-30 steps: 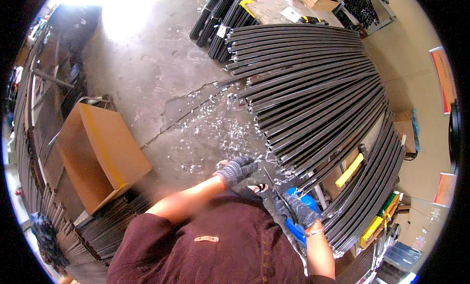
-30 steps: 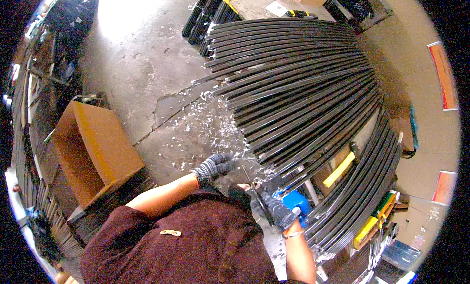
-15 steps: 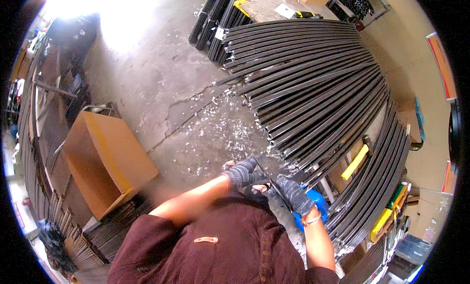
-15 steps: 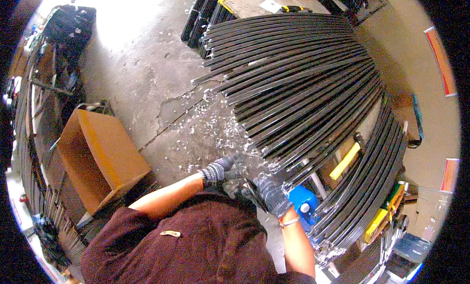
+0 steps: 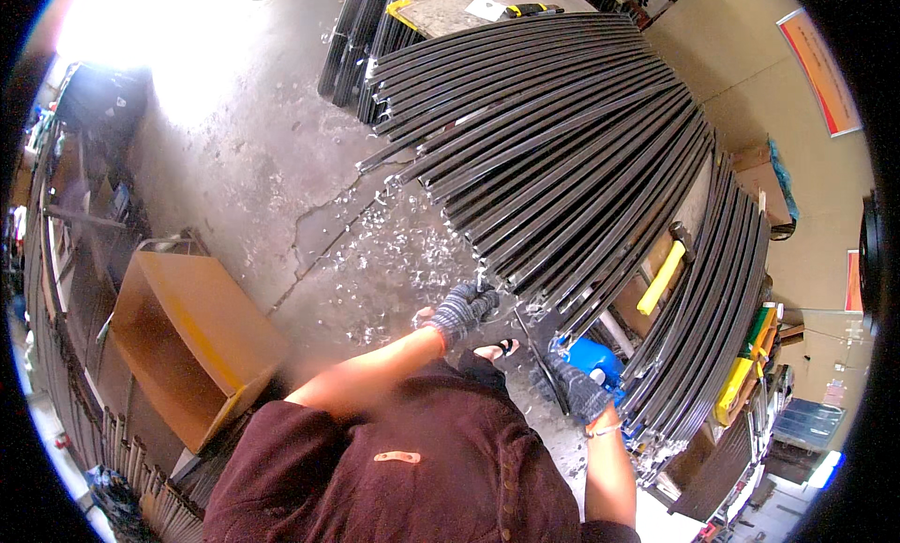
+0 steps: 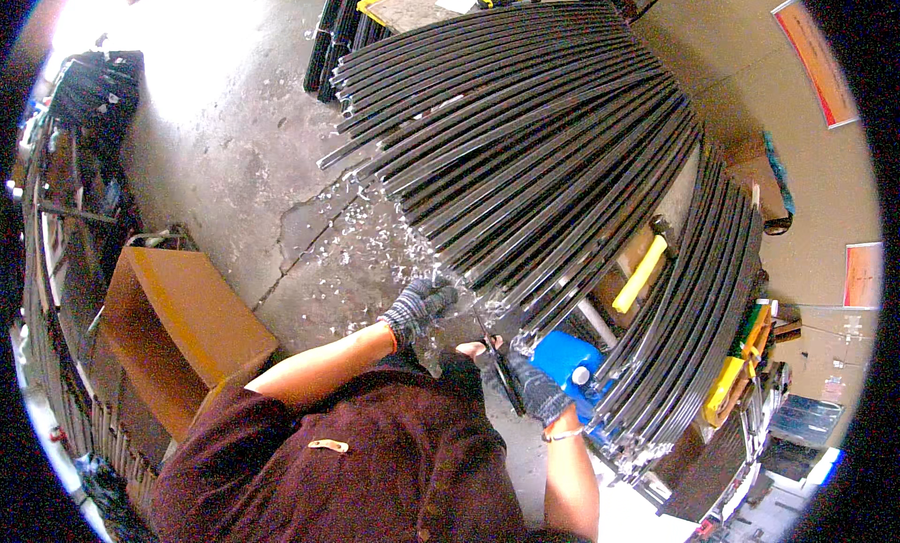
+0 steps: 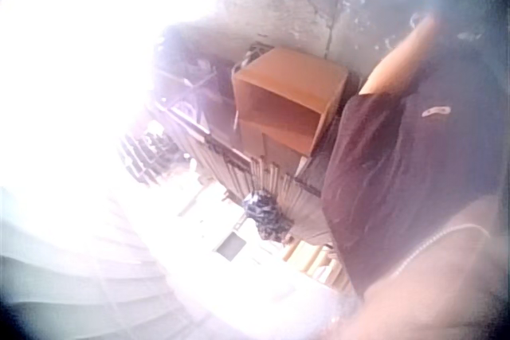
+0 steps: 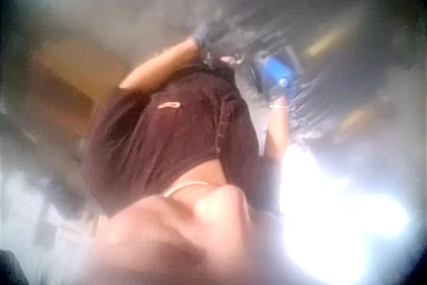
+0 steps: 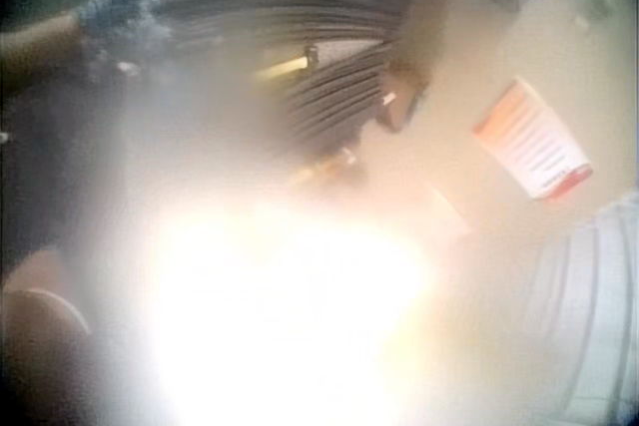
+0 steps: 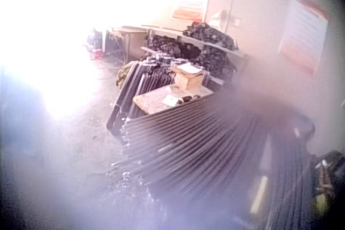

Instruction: The person sorts through a stack of metal tubes on a table, selects one, and then writes on several small adhesive labels with a marker before attaching a label to a tube.

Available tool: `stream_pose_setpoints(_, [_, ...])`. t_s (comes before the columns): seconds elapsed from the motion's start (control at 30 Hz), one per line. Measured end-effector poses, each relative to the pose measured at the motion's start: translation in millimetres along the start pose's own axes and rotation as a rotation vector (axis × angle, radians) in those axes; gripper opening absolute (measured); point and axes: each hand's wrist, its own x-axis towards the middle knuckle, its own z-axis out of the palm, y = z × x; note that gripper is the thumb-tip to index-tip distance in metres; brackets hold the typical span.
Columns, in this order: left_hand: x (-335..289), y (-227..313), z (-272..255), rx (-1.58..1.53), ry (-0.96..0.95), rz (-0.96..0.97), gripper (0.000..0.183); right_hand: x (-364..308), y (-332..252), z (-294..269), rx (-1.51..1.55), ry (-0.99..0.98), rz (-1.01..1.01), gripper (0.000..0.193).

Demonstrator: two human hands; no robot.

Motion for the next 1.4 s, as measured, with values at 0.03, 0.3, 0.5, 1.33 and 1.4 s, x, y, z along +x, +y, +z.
stream_pose_setpoints(0.03, [-6.1, 4.6, -2.8, -0.002, 0.051, -0.026, 0.021, 11.8, 12.4, 11.5, 0.505, 0.046, 0.162, 0.040])
stream_pose_setpoints(0.3, [-0.1, 11.6, 2.6, 0.257, 0.025, -0.087, 0.020, 43.3, -3.5, 46.8, 2.501, -0.281, 0.576, 0.033])
stream_pose_setpoints(0.5, [-28.2, 26.3, -8.4, 0.047, 0.001, -0.079, 0.036, 41.8, -63.1, 35.9, 2.974, -0.157, 0.738, 0.029])
stream_pose_setpoints(1.33, [-22.8, -4.0, -48.5, -0.093, -0.066, -0.044, 0.044, 73.1, 26.9, 44.3, 3.243, -0.222, 0.576, 0.021])
stream_pose_setpoints(1.4, [1.6, -65.9, -59.9, 0.001, -0.135, -0.054, 0.058, 49.1, 59.9, 35.7, 3.120, -0.276, 0.340, 0.023])
